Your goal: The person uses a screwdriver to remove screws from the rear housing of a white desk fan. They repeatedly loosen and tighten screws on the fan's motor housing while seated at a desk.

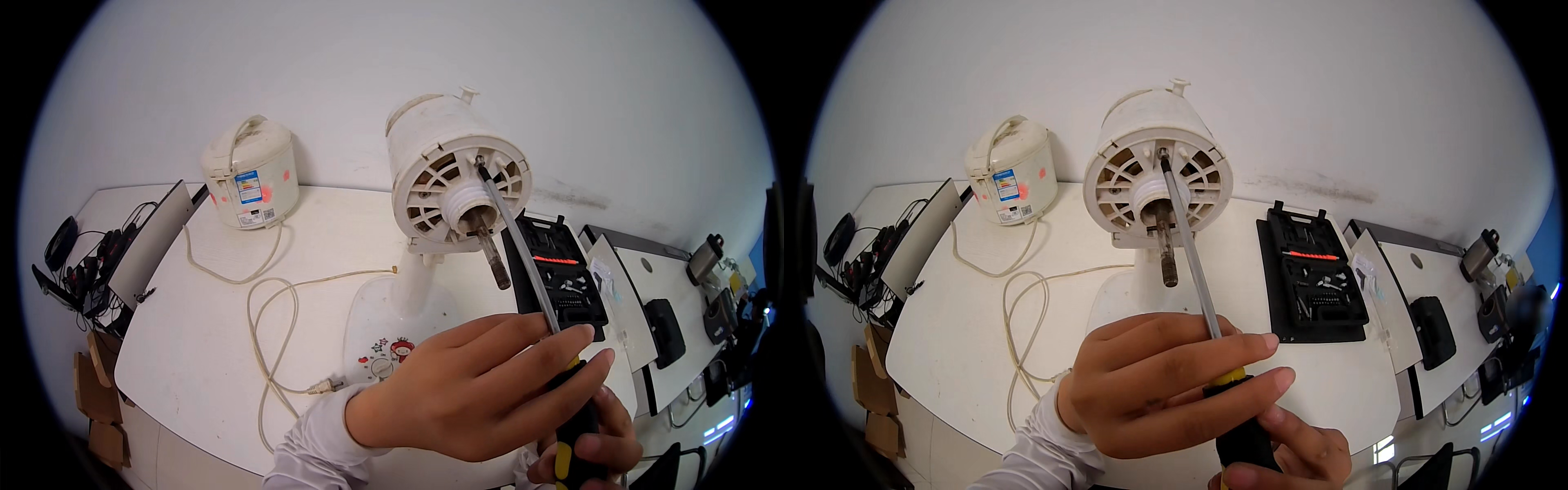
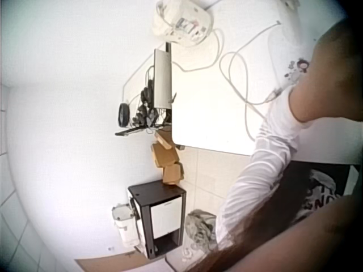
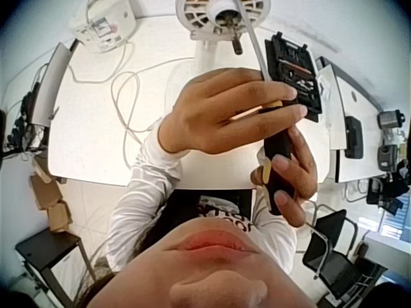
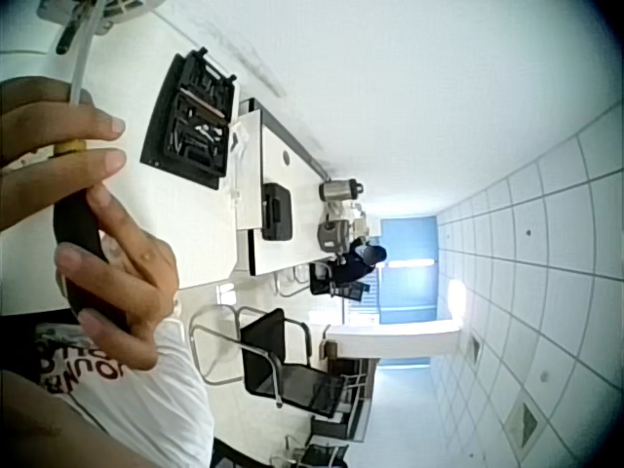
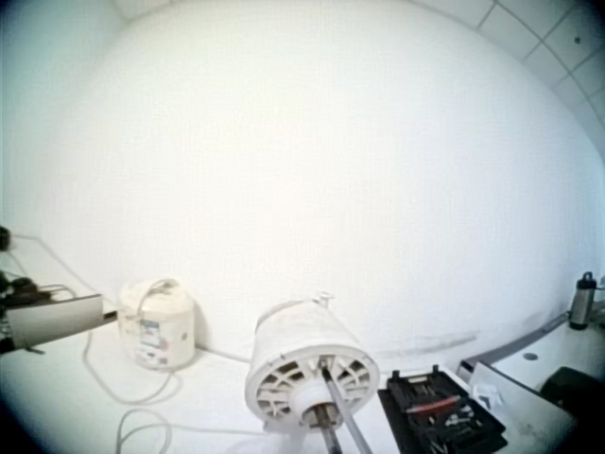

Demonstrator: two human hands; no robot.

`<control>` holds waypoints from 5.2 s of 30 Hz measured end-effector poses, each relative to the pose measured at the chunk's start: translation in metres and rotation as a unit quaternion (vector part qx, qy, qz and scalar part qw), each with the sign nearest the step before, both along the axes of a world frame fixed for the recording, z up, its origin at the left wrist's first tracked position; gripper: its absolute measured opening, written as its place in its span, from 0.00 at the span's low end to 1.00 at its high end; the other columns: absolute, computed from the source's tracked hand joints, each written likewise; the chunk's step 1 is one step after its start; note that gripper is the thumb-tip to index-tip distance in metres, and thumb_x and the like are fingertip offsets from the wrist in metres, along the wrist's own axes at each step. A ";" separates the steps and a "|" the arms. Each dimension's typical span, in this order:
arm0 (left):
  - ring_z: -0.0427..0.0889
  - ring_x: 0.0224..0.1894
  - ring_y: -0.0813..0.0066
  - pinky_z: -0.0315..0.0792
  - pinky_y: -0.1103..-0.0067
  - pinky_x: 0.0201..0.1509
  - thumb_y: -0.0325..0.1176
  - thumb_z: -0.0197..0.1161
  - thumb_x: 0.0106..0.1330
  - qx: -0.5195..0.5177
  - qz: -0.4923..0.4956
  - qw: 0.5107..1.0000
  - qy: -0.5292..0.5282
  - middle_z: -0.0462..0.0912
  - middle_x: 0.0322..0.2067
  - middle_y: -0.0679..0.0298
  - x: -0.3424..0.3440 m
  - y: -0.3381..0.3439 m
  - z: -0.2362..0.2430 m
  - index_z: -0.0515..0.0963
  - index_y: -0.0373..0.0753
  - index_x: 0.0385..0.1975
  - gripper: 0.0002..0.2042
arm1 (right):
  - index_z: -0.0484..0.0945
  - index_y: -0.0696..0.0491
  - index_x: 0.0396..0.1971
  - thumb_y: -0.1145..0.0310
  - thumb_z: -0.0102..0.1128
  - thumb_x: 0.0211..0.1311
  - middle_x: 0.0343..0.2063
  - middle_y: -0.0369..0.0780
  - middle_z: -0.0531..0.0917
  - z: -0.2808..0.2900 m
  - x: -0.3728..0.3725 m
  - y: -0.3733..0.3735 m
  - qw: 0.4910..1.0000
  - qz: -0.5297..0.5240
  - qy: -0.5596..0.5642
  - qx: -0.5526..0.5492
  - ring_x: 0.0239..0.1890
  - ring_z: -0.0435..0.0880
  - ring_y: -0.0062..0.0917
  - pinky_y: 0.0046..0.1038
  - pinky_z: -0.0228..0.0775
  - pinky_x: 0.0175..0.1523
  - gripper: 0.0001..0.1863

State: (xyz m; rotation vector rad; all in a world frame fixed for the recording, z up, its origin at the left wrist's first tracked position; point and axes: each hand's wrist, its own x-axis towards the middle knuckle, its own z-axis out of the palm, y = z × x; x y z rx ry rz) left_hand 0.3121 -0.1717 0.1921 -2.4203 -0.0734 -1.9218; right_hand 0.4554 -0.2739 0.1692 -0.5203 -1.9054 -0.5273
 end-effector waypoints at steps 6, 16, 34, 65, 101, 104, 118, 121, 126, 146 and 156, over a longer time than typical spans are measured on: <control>0.81 0.30 0.77 0.78 0.85 0.27 0.22 0.63 0.48 -0.002 -0.004 1.000 -0.001 0.82 0.39 0.65 0.000 0.000 0.000 0.83 0.45 0.38 0.15 | 0.58 0.47 0.52 0.78 0.60 0.57 0.48 0.50 0.71 -0.005 0.000 0.001 1.000 0.000 0.003 0.012 0.47 0.77 0.58 0.45 0.79 0.51 0.26; 0.81 0.30 0.76 0.79 0.84 0.28 0.23 0.63 0.52 -0.006 -0.018 1.000 -0.002 0.82 0.39 0.64 0.000 -0.002 0.004 0.83 0.44 0.37 0.13 | 0.58 0.48 0.51 0.76 0.59 0.59 0.46 0.49 0.72 -0.003 0.002 0.002 0.999 0.001 -0.011 0.049 0.43 0.80 0.54 0.45 0.79 0.51 0.24; 0.79 0.26 0.80 0.79 0.85 0.28 0.26 0.64 0.50 0.000 0.009 1.000 0.015 0.82 0.38 0.66 -0.004 -0.003 0.005 0.83 0.45 0.38 0.13 | 0.69 0.36 0.41 0.71 0.70 0.50 0.39 0.40 0.69 0.001 -0.007 -0.004 0.992 -0.088 0.040 0.076 0.38 0.78 0.38 0.25 0.77 0.40 0.22; 0.81 0.29 0.76 0.80 0.84 0.29 0.25 0.64 0.51 -0.002 -0.006 1.000 0.005 0.82 0.39 0.64 -0.001 0.000 0.003 0.83 0.44 0.37 0.13 | 0.68 0.37 0.42 0.71 0.68 0.53 0.40 0.40 0.67 -0.015 -0.015 0.004 0.982 -0.102 0.100 0.121 0.38 0.77 0.35 0.20 0.74 0.37 0.21; 0.81 0.30 0.76 0.79 0.84 0.29 0.23 0.59 0.52 0.014 0.006 1.000 0.016 0.82 0.39 0.64 -0.003 -0.002 0.003 0.83 0.43 0.38 0.14 | 0.69 0.38 0.39 0.68 0.68 0.54 0.38 0.39 0.68 -0.017 -0.011 0.003 0.982 -0.069 0.099 0.146 0.36 0.76 0.33 0.18 0.72 0.36 0.17; 0.81 0.30 0.76 0.79 0.84 0.29 0.23 0.59 0.51 0.011 0.005 1.000 0.015 0.82 0.39 0.64 -0.002 -0.002 0.003 0.83 0.43 0.38 0.14 | 0.69 0.38 0.39 0.68 0.68 0.54 0.38 0.39 0.68 -0.017 -0.012 0.003 0.982 -0.067 0.102 0.144 0.36 0.76 0.33 0.18 0.72 0.37 0.17; 0.81 0.30 0.77 0.79 0.84 0.29 0.23 0.59 0.52 0.007 0.008 1.000 0.022 0.82 0.39 0.65 -0.003 -0.003 0.003 0.82 0.44 0.39 0.14 | 0.69 0.38 0.39 0.69 0.68 0.54 0.38 0.39 0.68 -0.016 -0.014 0.002 0.982 -0.070 0.116 0.131 0.37 0.77 0.33 0.17 0.73 0.37 0.17; 0.81 0.30 0.77 0.79 0.84 0.29 0.23 0.58 0.52 0.005 0.010 1.000 0.025 0.82 0.39 0.65 -0.004 -0.004 0.004 0.82 0.44 0.39 0.15 | 0.69 0.39 0.39 0.69 0.68 0.54 0.38 0.39 0.68 -0.017 -0.015 0.004 0.982 -0.067 0.118 0.133 0.37 0.77 0.33 0.17 0.73 0.37 0.17; 0.81 0.30 0.77 0.79 0.84 0.29 0.23 0.58 0.53 0.007 0.013 1.000 0.025 0.81 0.39 0.65 -0.003 -0.003 0.002 0.82 0.44 0.40 0.15 | 0.69 0.39 0.38 0.68 0.68 0.54 0.38 0.39 0.68 -0.015 -0.019 0.005 0.982 -0.060 0.132 0.124 0.37 0.77 0.34 0.18 0.73 0.38 0.17; 0.81 0.30 0.76 0.80 0.84 0.29 0.22 0.58 0.51 0.010 0.009 1.000 0.021 0.81 0.38 0.64 -0.003 -0.002 0.003 0.83 0.43 0.38 0.15 | 0.69 0.37 0.39 0.69 0.69 0.52 0.40 0.39 0.67 -0.013 -0.016 0.003 0.985 -0.058 0.125 0.102 0.39 0.76 0.36 0.20 0.74 0.38 0.19; 0.81 0.29 0.77 0.79 0.85 0.28 0.24 0.63 0.48 0.007 -0.004 1.000 0.008 0.82 0.39 0.64 -0.001 0.000 0.002 0.83 0.43 0.37 0.14 | 0.69 0.36 0.40 0.69 0.69 0.52 0.40 0.40 0.67 -0.014 -0.018 -0.004 0.985 -0.071 0.142 0.066 0.40 0.76 0.37 0.21 0.74 0.38 0.20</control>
